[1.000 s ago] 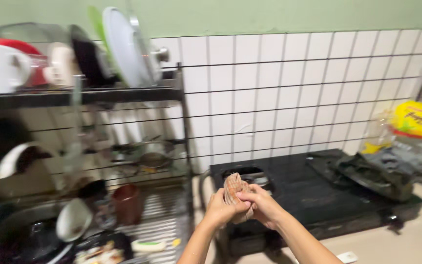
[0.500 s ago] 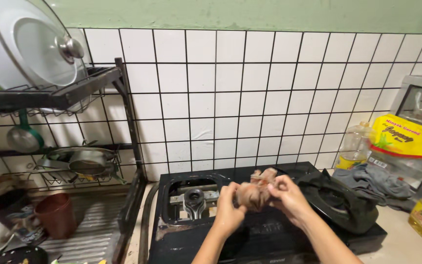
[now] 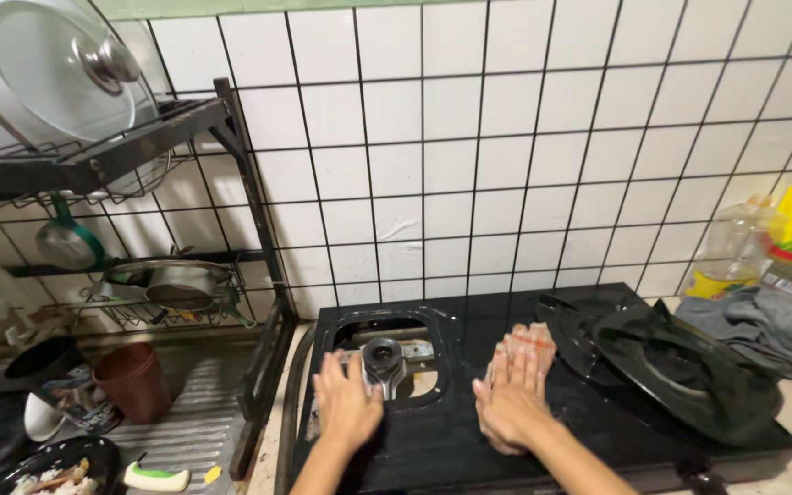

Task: The person wipes the surface of a portable gas stove with a cloth, periodically rinsing the cloth under the kitchen tap, then wipes and reassembles the burner cap and grate back onto the stove.

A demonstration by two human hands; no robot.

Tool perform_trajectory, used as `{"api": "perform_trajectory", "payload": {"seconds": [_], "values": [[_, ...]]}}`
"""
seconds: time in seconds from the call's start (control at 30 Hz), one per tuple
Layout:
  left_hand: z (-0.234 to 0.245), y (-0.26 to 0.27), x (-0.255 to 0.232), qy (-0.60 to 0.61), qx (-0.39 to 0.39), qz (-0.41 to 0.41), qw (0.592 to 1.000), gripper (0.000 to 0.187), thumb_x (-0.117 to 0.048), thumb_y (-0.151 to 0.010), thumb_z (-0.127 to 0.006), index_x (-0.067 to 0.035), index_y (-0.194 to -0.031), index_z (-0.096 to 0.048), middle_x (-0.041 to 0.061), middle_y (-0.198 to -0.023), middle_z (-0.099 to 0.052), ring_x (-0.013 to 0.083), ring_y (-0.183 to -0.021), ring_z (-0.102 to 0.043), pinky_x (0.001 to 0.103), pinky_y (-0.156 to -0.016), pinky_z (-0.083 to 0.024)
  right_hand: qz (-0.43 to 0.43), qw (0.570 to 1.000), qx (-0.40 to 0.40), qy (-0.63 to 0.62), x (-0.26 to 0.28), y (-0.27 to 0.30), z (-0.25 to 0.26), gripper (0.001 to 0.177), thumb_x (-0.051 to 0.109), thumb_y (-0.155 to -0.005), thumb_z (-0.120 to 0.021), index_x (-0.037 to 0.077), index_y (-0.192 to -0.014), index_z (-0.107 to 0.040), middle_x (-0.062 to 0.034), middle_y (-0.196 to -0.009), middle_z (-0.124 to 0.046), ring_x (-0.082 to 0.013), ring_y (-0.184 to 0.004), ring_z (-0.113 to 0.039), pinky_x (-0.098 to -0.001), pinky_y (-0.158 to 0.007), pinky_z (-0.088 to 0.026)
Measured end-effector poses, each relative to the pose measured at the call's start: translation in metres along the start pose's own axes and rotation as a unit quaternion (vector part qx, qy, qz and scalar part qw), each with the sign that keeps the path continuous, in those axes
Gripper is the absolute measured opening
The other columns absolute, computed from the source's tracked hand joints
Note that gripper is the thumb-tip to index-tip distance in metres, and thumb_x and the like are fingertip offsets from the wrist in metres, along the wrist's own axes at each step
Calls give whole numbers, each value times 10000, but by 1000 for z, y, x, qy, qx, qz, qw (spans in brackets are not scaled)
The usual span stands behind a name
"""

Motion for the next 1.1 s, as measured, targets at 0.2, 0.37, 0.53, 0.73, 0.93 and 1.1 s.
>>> {"api": "perform_trajectory", "payload": {"seconds": [0.2,0.37,0.53,0.73,0.93,1.1], "values": [[-13,-10,41,-115,27,80,990,819,-534,-952,-511,4,-1531,-296,295,-1617,-173,408,-1533,-123,507,-1239,-98,64,992,-101,-46,-14,-31,16,691,525,-1007,-361,181,-1589,-220,-248,-1706,14,-454,-1559,12,-533,-1246,-102],[-22,-4,45,-113,7,67,991,839,-558,-976,-441,72,-1505,-277,380,-1567,-204,461,-1496,-178,482,-1226,-99,-58,995,-55,-57,-22,-62,18,616,510,-1001,-381,343,-1587,-289,-257,-1692,51,-481,-1537,45,-566,-1226,-96],[-17,-4,43,-93,-15,47,995,868,-521,-941,-495,138,-1464,-279,371,-1530,-273,445,-1462,-253,475,-1219,-120,28,995,-71,-69,-18,-127,6,640,459,-1024,-387,211,-1603,-272,-221,-1673,-106,-449,-1539,-59,-563,-1219,-116],[-33,-10,53,-65,-49,33,996,970,-540,-855,-617,132,-1472,-288,392,-1527,-304,484,-1458,-293,518,-1183,-158,240,947,-57,-203,97,-209,13,614,225,-917,-526,182,-1521,-428,-101,-1574,-450,-280,-1470,-385,-448,-1192,-284],[-49,-20,59,-88,-54,26,994,1023,-553,-831,-646,118,-1498,-255,429,-1500,-289,536,-1417,-308,566,-1135,-188,344,898,-7,-274,241,-223,36,365,355,-977,-587,165,-1274,-684,-130,-1189,-734,-312,-1102,-693,-403,-940,-540],[-39,-15,54,-105,-58,49,992,925,-536,-917,-536,103,-1519,-246,368,-1537,-311,480,-1436,-317,519,-1157,-191,352,902,30,-248,241,-247,26,343,312,-957,-639,149,-1251,-702,-163,-1144,-741,-330,-1053,-702,-412,-908,-549]]}}
Point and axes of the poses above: each hand's wrist, its own y-axis away from the middle knuckle, its own z-axis out of the back of the hand, x = y × z, the point moved 4 cm from there along -y, towards the middle knuckle
